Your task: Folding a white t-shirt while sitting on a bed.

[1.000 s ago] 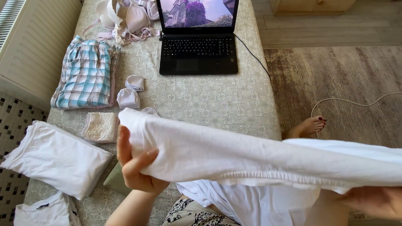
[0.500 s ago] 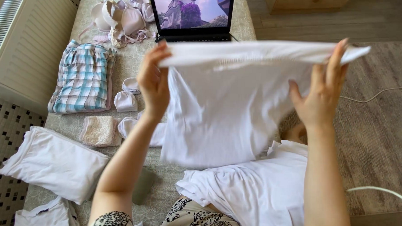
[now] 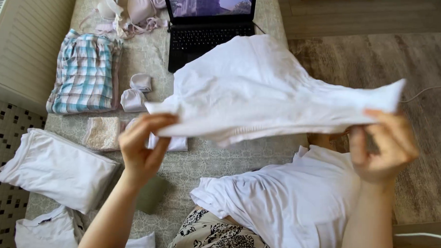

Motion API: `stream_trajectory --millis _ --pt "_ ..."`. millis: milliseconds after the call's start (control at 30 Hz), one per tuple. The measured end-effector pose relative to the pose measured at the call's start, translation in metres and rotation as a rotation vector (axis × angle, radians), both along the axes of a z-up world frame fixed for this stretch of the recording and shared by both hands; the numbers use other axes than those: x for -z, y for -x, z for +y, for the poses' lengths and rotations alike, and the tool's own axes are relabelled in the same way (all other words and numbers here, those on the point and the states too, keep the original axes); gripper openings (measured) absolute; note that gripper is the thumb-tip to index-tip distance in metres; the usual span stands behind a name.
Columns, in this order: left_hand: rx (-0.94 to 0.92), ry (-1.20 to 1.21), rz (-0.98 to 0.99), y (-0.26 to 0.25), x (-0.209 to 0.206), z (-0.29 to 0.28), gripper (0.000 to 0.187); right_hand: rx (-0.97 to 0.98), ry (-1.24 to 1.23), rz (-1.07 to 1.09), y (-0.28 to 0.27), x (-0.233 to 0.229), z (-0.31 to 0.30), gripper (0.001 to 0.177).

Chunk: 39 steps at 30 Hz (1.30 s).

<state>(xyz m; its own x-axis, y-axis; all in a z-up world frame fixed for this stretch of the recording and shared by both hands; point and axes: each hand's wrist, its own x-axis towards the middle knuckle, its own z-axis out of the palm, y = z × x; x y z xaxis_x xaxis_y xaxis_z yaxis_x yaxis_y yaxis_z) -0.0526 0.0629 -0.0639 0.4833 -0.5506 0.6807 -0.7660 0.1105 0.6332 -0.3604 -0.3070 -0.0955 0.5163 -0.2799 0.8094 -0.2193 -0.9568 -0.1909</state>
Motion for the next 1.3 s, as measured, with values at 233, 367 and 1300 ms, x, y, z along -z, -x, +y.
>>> stream_trajectory --millis 233,367,1300 --pt "0.169 -0.673 0.390 0.024 0.067 0.023 0.019 -0.064 -0.348 0.461 0.023 0.047 0.047 0.028" --pt "0.326 -1.004 0.296 0.027 0.093 0.019 0.023 0.026 -0.724 0.834 0.023 0.063 0.062 0.025" --pt "0.185 -0.717 0.087 0.057 0.332 -0.346 0.075 0.274 -0.815 1.193 -0.044 0.226 -0.004 0.068"
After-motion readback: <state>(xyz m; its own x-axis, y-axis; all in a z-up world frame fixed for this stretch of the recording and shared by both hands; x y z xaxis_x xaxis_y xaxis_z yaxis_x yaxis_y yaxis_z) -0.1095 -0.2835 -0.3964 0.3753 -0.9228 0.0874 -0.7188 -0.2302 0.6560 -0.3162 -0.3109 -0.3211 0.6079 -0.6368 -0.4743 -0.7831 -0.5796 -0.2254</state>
